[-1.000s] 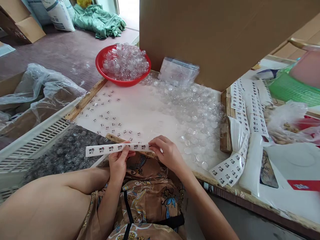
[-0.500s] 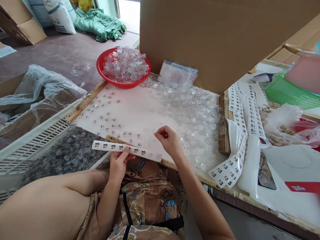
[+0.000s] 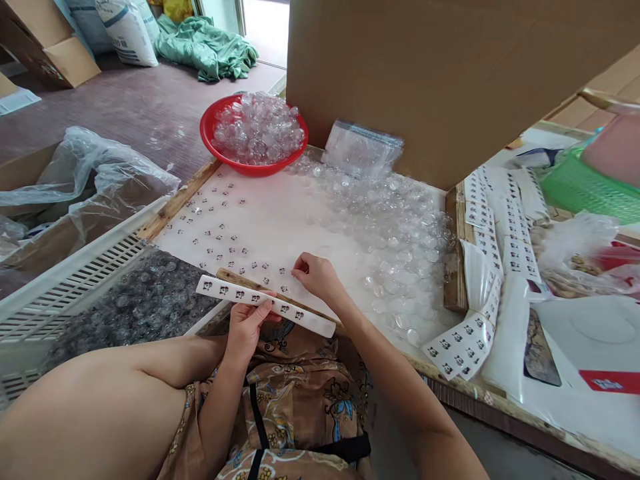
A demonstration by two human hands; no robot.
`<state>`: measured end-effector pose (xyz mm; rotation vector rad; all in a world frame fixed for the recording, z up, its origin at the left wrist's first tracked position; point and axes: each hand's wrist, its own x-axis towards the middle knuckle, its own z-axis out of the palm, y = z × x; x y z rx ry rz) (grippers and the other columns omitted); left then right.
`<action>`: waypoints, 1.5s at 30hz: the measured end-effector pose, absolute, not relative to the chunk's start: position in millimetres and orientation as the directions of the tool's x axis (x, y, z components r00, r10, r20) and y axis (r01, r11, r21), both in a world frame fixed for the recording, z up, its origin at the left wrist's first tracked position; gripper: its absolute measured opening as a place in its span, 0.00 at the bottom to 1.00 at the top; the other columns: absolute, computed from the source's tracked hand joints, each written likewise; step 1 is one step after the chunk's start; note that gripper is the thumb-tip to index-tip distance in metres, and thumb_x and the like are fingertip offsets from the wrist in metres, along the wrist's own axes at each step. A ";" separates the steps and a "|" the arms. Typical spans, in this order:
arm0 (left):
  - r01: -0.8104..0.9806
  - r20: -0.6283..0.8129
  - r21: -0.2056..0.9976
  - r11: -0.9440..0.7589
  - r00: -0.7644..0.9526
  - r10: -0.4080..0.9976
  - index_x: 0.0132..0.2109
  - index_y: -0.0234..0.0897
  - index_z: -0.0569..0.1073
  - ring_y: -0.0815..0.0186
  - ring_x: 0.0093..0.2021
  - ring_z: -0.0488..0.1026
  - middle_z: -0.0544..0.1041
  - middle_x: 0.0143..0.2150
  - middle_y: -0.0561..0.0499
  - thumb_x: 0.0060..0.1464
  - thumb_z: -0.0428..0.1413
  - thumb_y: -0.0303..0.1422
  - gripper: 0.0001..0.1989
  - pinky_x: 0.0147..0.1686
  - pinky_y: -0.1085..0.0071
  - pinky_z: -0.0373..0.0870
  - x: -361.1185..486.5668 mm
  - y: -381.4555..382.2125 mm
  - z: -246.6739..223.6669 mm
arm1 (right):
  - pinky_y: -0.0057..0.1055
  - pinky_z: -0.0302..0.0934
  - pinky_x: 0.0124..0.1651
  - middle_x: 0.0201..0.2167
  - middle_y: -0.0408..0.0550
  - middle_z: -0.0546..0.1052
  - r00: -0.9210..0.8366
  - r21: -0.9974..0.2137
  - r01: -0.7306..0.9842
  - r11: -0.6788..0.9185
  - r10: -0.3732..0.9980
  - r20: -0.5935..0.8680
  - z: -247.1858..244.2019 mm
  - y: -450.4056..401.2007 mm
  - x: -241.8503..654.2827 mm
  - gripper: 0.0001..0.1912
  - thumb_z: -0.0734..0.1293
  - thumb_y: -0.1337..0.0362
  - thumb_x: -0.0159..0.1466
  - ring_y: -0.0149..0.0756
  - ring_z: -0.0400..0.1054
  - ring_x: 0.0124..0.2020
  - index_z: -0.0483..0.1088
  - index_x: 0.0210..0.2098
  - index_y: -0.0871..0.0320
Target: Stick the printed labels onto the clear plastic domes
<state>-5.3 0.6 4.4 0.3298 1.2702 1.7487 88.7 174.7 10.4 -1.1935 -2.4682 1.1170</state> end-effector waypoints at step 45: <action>-0.504 -0.334 0.846 -0.173 -0.754 0.566 0.43 0.33 0.82 0.62 0.35 0.80 0.83 0.40 0.45 0.47 0.67 0.39 0.18 0.29 0.72 0.78 -4.7 3.6 -5.9 | 0.31 0.65 0.38 0.35 0.48 0.77 -0.797 -0.704 0.375 0.602 0.598 0.086 46.2 114.7 110.8 0.05 0.63 0.67 0.64 0.35 0.71 0.35 0.72 0.36 0.55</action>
